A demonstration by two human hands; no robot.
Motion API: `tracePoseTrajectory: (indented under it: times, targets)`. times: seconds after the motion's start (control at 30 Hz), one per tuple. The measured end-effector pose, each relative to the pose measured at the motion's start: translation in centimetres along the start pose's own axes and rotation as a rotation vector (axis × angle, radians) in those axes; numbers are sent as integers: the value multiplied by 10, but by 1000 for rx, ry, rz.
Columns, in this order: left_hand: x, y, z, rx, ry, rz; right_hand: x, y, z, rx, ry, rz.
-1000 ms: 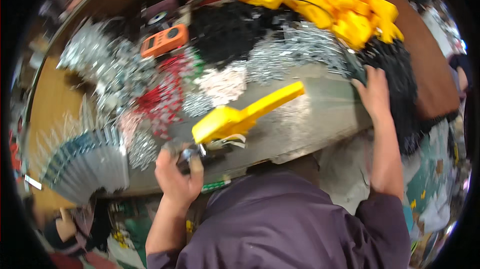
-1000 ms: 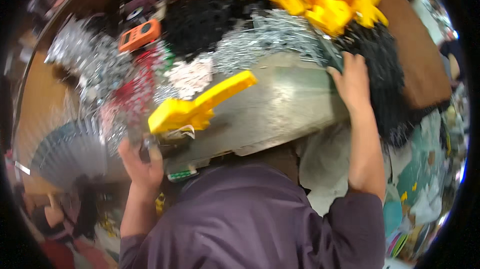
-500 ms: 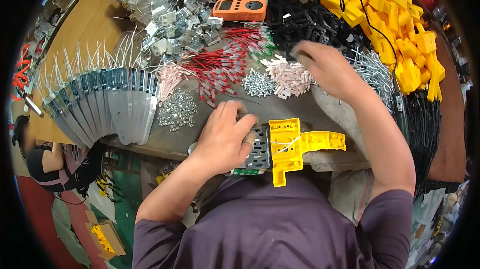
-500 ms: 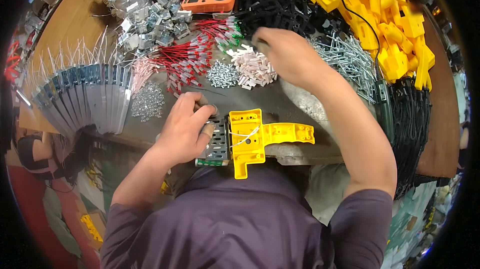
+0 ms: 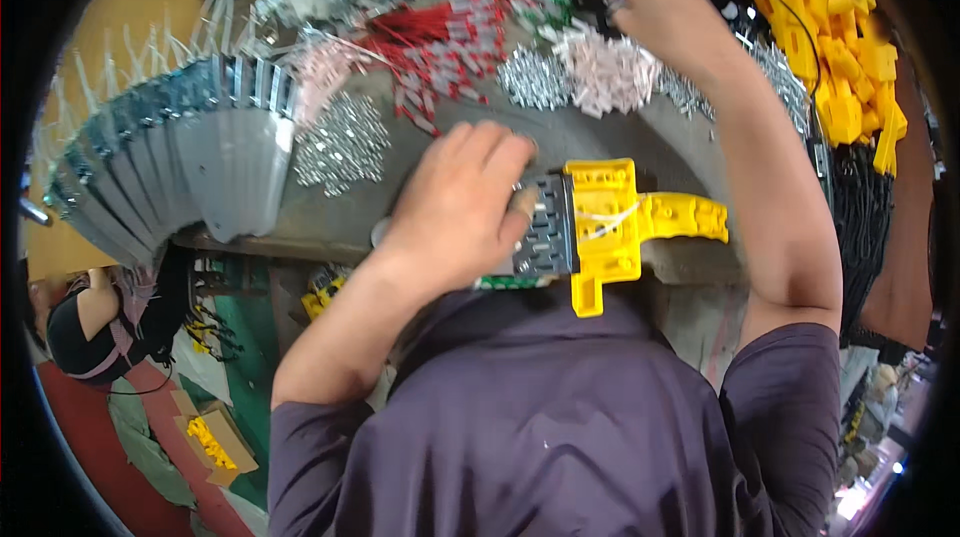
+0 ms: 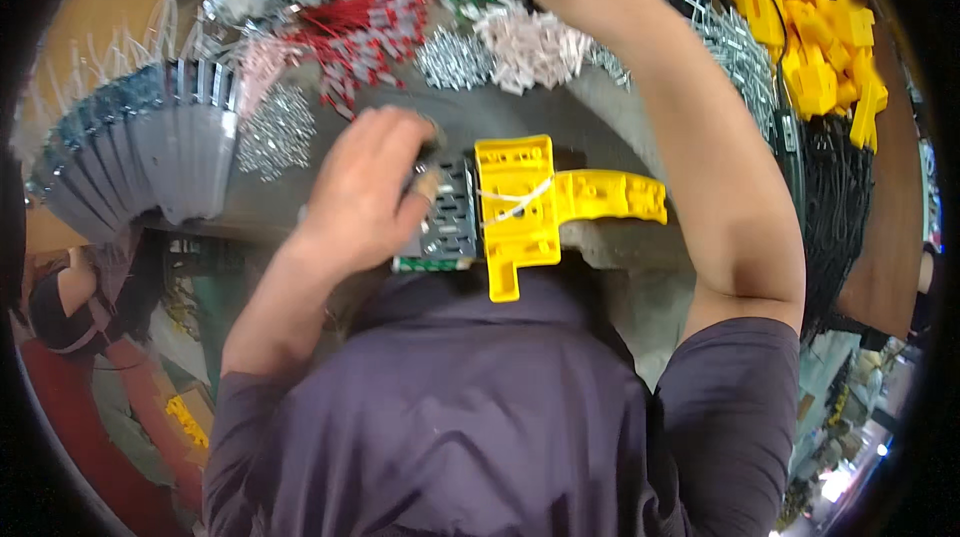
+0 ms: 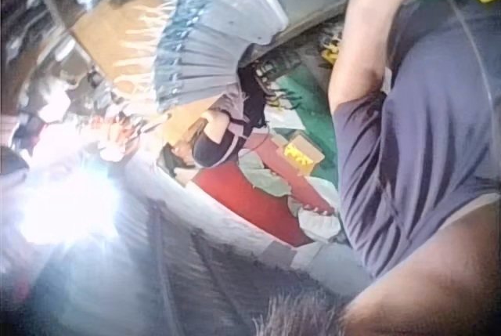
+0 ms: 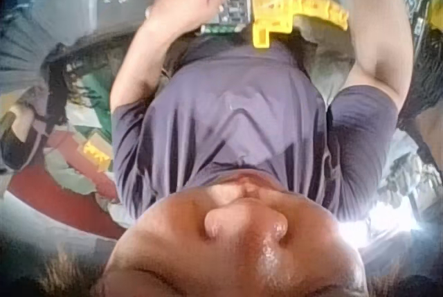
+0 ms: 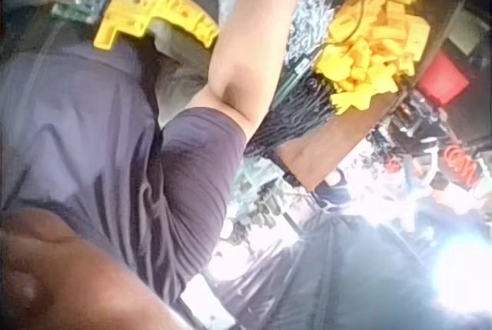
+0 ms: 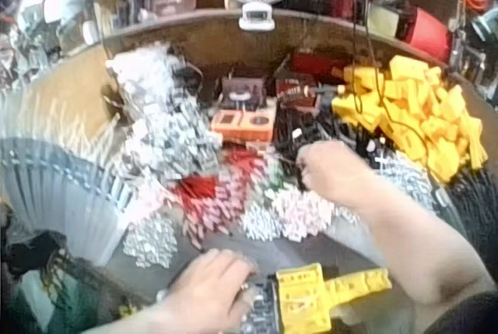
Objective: Assembling a yellow plastic tool housing with internal components and wiring using screwdrivers.
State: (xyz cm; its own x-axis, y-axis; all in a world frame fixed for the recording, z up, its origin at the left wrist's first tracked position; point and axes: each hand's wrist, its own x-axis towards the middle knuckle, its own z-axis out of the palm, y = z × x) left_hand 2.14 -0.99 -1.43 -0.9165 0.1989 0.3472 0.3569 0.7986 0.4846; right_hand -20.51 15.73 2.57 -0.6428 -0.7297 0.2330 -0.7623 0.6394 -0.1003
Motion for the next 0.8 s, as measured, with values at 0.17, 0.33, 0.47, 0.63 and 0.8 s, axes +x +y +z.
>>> tracePoseTrajectory:
  times: [0.17,0.33,0.47,0.63,0.8]
  targets:
    - [4,0,4,-54,15,7,-91,-31,-27,937,-121,296]
    - [-3,-1,3,-50,19,-3,-132,-68,-7,830,-172,243]
    - [-8,5,-5,-54,-72,14,-130,-74,-2,495,-78,-12]
    - [-12,6,-9,-79,-152,-13,-124,-81,-16,234,-119,-186]
    - [-14,5,-9,-96,-205,-48,-107,-78,-25,99,-300,-306]
